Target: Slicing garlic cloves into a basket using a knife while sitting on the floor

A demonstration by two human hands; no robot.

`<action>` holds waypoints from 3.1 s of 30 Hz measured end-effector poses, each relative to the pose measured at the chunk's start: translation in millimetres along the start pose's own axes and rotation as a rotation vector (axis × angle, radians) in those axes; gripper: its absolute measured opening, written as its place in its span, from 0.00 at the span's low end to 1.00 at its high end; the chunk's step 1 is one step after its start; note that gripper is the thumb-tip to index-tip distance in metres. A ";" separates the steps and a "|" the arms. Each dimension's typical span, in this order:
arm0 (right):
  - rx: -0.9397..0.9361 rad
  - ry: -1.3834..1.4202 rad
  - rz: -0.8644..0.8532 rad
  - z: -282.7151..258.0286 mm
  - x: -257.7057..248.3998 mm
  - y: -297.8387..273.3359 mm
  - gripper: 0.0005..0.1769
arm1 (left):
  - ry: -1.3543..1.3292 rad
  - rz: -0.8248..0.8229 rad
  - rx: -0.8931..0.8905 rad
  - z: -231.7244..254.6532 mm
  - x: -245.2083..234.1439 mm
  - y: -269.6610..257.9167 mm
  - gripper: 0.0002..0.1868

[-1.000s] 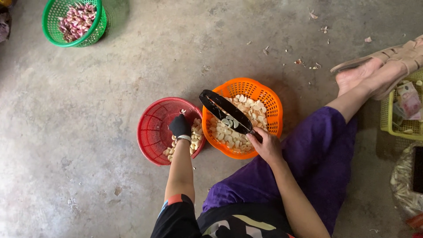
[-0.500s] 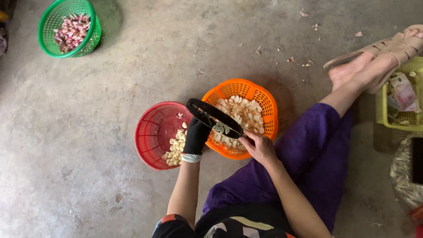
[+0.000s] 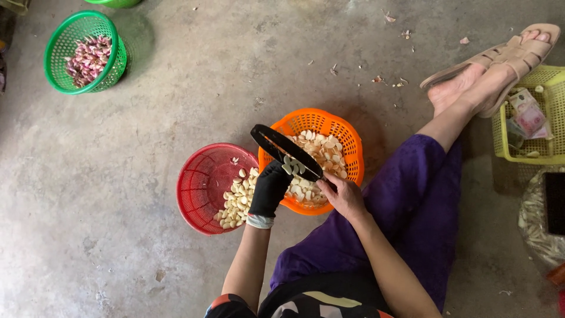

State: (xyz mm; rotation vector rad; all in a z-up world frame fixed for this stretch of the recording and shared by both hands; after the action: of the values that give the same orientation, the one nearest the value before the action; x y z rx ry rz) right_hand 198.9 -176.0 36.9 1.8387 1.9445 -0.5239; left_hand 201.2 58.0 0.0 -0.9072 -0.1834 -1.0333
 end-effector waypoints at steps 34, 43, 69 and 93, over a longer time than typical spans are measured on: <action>-0.108 -0.145 0.031 5.6 -5.1 -2.7 0.28 | 0.418 0.211 0.329 46.4 23.2 9.6 0.14; -0.357 -0.218 0.333 4.5 -8.6 4.0 0.16 | 0.568 0.295 0.476 17.8 -6.0 32.3 0.19; -0.262 0.050 0.443 -4.4 -19.3 4.2 0.17 | 1.640 0.723 0.761 45.8 -154.9 99.6 0.14; -0.007 0.036 -0.072 -18.5 17.8 -2.6 0.28 | -0.067 0.324 0.068 28.8 4.4 -4.4 0.06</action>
State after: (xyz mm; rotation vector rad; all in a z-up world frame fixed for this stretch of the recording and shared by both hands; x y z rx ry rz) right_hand 194.8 -151.2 43.0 1.7910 2.0404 -0.5098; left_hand 207.7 75.2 23.1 -0.8769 -0.1209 -0.6932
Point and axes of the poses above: each hand's wrist, its own y-axis towards the middle knuckle, its own x-axis out of the palm, z = x × y, the point moved 8 cm from there along y, towards the middle knuckle, and after that the axes turned 12 degrees about z, right-handed, at the moved point
